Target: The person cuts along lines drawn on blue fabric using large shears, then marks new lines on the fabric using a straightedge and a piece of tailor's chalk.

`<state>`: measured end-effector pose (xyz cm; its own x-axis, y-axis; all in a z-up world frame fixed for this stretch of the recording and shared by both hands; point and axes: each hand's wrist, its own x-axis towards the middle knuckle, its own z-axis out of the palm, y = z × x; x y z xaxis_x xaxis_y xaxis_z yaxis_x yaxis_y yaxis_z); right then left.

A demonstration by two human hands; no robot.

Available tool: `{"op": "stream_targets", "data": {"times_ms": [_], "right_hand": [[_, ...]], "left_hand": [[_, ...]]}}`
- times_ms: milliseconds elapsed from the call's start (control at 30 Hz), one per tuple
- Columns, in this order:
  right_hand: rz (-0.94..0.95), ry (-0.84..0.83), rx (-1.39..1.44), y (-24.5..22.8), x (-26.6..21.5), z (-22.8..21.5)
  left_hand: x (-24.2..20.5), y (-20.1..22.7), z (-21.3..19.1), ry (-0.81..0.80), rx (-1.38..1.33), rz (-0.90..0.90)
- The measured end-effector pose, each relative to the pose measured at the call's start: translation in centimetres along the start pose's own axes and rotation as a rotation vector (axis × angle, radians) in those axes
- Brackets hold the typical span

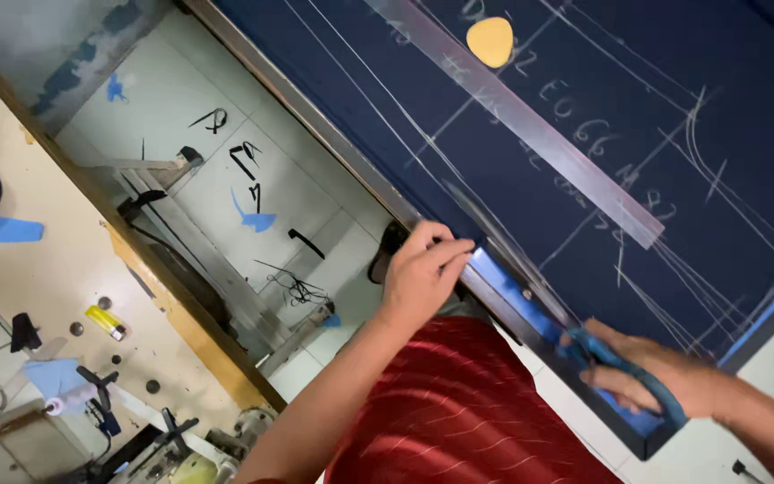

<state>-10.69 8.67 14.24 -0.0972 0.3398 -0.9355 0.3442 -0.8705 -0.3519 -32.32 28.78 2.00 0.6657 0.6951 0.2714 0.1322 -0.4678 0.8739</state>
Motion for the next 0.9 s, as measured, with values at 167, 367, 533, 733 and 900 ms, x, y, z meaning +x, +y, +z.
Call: {"op": "stream_targets", "data": {"times_ms": [167, 367, 533, 733, 900], "right_hand": [[0.224, 0.201, 0.081, -3.2, -1.5, -0.1], [0.215, -0.085, 0.277, -2.9, 1.2, -2.5], [0.166, -0.051, 0.116, -6.2, 2.1, -3.0], [0.309, 0.157, 0.007, -10.0, 0.8, -2.3], [0.478, 0.016, 0.069, -10.4, 2.2, -3.6]], "left_hand": [[0.8, -0.7, -0.7, -0.061, -0.053, 0.025], [1.3, -0.2, -2.1, -0.145, -0.094, -0.049], [1.3, -0.8, -1.6, -0.097, -0.111, -0.029], [1.3, -0.8, -2.0, -0.153, -0.12, -0.037], [1.7, -1.1, -2.4, -0.246, -0.111, -0.066]]}}
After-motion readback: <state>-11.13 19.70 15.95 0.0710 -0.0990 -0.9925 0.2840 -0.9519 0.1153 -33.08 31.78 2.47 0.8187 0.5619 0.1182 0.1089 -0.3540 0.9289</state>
